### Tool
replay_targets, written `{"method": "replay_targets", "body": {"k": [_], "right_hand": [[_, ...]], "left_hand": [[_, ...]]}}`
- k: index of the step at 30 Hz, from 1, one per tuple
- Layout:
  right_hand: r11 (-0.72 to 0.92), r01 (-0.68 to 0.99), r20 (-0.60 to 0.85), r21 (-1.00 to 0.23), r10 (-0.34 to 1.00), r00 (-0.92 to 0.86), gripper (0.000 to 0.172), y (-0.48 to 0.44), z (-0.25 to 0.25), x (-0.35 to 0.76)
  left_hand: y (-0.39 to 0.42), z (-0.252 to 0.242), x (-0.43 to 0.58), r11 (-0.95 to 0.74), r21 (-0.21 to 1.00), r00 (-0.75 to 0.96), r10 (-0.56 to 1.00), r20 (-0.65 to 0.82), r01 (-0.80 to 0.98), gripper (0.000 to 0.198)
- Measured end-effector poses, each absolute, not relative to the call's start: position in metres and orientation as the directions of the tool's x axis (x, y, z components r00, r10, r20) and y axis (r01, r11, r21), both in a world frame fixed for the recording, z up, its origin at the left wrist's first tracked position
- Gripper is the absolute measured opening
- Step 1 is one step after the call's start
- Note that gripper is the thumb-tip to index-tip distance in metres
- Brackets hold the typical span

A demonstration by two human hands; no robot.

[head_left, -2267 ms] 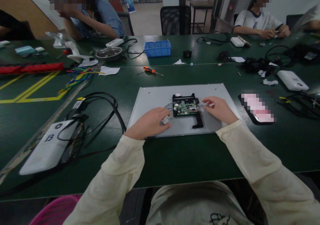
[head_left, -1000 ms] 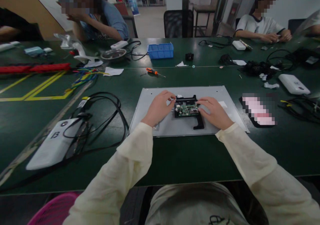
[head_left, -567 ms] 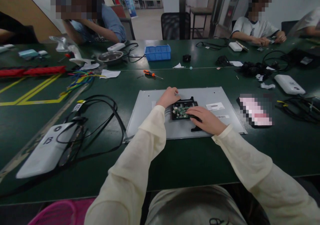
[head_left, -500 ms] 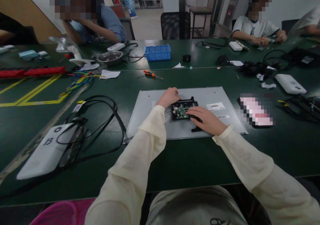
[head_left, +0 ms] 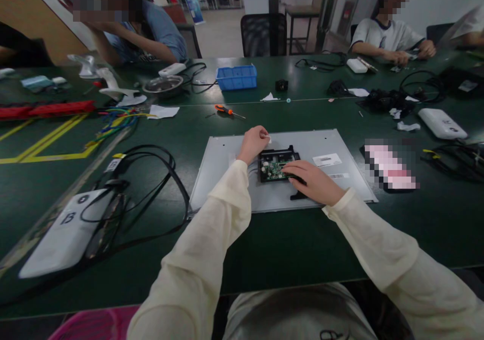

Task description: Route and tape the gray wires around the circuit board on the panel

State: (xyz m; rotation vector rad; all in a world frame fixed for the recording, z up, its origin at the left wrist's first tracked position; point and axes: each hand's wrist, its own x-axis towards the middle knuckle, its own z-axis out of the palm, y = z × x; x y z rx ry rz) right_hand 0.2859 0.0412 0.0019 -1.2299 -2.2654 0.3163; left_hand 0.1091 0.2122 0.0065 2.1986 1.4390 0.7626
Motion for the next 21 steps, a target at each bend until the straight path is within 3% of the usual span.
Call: {"method": "replay_targets", "body": {"k": [14, 21], "right_hand": [[0.55, 0.689, 0.338, -0.472, 0.835, -0.435, 0.036, 0.043, -0.002, 0.288], [0.544, 0.688, 0.335, -0.481, 0.839, -0.429, 0.037, 0.04, 0.001, 0.286]], "left_hand": [[0.206, 0.014, 0.106, -0.369, 0.48, 0.331, 0.929, 0.165, 0.796, 0.026], [0.16, 0.018, 0.095, -0.523, 0.442, 0.483, 0.85, 0.209, 0.729, 0.032]]}}
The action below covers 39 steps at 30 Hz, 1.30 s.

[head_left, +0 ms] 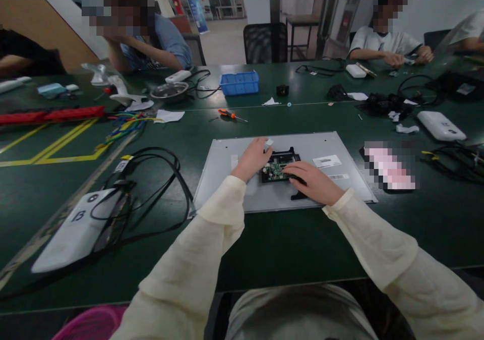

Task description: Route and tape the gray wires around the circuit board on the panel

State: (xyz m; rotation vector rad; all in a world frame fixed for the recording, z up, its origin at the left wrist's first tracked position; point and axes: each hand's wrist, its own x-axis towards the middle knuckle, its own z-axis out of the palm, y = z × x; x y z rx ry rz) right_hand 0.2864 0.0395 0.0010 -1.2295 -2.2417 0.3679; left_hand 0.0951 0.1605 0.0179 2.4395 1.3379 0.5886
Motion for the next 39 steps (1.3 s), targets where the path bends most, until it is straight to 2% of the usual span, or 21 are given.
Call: {"method": "replay_targets", "body": {"k": [2, 5, 10, 15, 26, 32, 36, 39], "right_hand": [[0.542, 0.693, 0.333, -0.475, 0.84, -0.428, 0.037, 0.038, 0.004, 0.285], [0.511, 0.728, 0.337, -0.457, 0.857, -0.39, 0.036, 0.039, 0.009, 0.288], [0.279, 0.853, 0.391, -0.441, 0.915, -0.097, 0.035, 0.053, 0.001, 0.32], [0.129, 0.902, 0.3, -0.411, 0.954, 0.0, 0.031, 0.064, -0.018, 0.351], [0.006, 0.899, 0.212, -0.438, 0.973, 0.096, 0.031, 0.063, -0.019, 0.356], [0.021, 0.892, 0.214, -0.452, 0.973, 0.085, 0.02, 0.062, -0.019, 0.352], [0.056, 0.853, 0.227, -0.519, 0.971, 0.075, 0.014, 0.06, -0.014, 0.344], [0.067, 0.782, 0.219, -0.62, 0.972, 0.091, 0.014, 0.06, -0.011, 0.339]], "left_hand": [[0.139, 0.014, 0.091, -0.583, 0.408, 0.525, 0.812, 0.257, 0.702, 0.039], [0.11, 0.005, 0.086, -0.584, 0.339, 0.502, 0.81, 0.304, 0.737, 0.049], [0.087, -0.003, 0.083, -0.583, 0.233, 0.512, 0.804, 0.301, 0.779, 0.053], [0.085, -0.002, 0.083, -0.588, 0.205, 0.529, 0.801, 0.279, 0.782, 0.056], [0.083, -0.001, 0.082, -0.586, 0.196, 0.527, 0.802, 0.281, 0.786, 0.052], [0.08, 0.002, 0.083, -0.611, 0.165, 0.557, 0.781, 0.283, 0.774, 0.047], [0.079, 0.003, 0.084, -0.634, 0.161, 0.582, 0.764, 0.278, 0.756, 0.042], [0.08, 0.002, 0.084, -0.654, 0.165, 0.608, 0.751, 0.26, 0.738, 0.04]]}}
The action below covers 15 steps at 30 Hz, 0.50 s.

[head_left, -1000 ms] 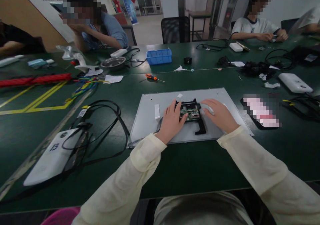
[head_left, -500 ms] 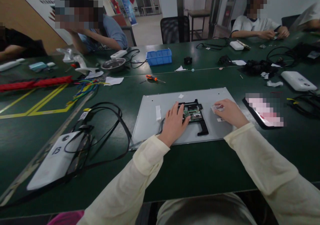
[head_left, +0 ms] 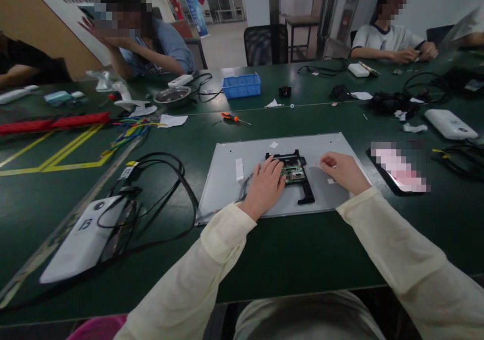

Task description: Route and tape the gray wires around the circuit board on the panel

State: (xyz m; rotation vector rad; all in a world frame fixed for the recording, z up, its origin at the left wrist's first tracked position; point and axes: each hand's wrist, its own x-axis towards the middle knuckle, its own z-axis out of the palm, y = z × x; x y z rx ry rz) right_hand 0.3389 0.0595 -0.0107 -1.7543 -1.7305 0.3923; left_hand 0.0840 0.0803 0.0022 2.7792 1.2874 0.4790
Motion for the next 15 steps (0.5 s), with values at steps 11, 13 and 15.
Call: {"method": "replay_targets", "body": {"k": [11, 13, 15], "right_hand": [[-0.012, 0.537, -0.008, -0.844, 1.0, 0.009, 0.028, 0.056, -0.003, 0.328], [0.023, 0.571, 0.023, -0.82, 1.0, -0.007, 0.026, 0.056, -0.003, 0.326], [0.074, 0.59, 0.067, -0.804, 0.997, -0.033, 0.023, 0.056, -0.002, 0.324]], "left_hand": [[0.084, 0.0, 0.084, -0.678, 0.174, 0.634, 0.732, 0.249, 0.714, 0.041], [0.082, 0.003, 0.086, -0.681, 0.167, 0.632, 0.728, 0.265, 0.713, 0.042], [0.078, 0.007, 0.089, -0.707, 0.156, 0.657, 0.702, 0.275, 0.689, 0.042]]}}
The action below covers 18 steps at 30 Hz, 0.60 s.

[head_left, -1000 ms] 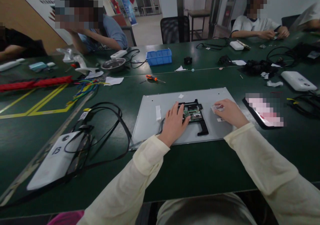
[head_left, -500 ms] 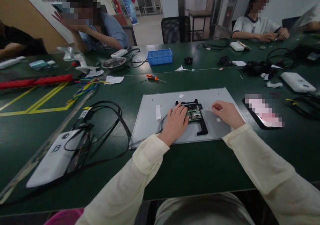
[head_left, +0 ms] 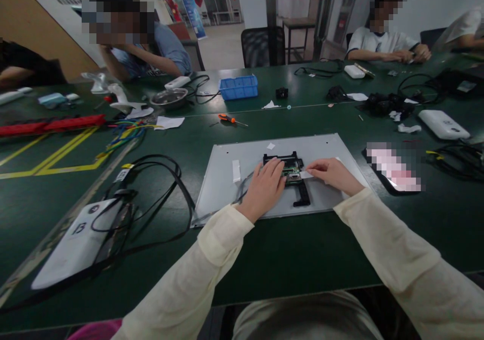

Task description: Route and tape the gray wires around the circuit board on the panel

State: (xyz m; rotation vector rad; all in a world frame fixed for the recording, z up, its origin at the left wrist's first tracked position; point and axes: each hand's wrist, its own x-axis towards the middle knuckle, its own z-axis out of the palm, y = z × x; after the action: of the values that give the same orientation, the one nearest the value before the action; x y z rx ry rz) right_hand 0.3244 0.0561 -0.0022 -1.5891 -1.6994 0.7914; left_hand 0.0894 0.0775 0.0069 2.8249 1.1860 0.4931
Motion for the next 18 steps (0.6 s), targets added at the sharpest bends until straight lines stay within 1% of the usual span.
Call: {"method": "replay_targets", "body": {"k": [6, 12, 15, 18], "right_hand": [[0.103, 0.596, 0.107, -0.796, 0.994, -0.029, 0.019, 0.057, -0.005, 0.322], [0.096, 0.592, 0.128, -0.8, 0.992, 0.011, 0.015, 0.059, -0.012, 0.319], [0.105, 0.616, 0.141, -0.781, 0.99, 0.011, 0.013, 0.059, -0.012, 0.318], [0.12, 0.645, 0.162, -0.755, 0.987, 0.005, 0.012, 0.059, -0.012, 0.316]], "left_hand": [[0.065, 0.013, 0.1, -0.807, 0.084, 0.778, 0.588, 0.222, 0.585, 0.046], [0.064, 0.015, 0.102, -0.819, 0.018, 0.8, 0.565, 0.202, 0.574, 0.04], [0.063, 0.017, 0.104, -0.815, -0.025, 0.802, 0.563, 0.197, 0.578, 0.039], [0.062, 0.018, 0.106, -0.811, -0.042, 0.8, 0.565, 0.2, 0.583, 0.038]]}}
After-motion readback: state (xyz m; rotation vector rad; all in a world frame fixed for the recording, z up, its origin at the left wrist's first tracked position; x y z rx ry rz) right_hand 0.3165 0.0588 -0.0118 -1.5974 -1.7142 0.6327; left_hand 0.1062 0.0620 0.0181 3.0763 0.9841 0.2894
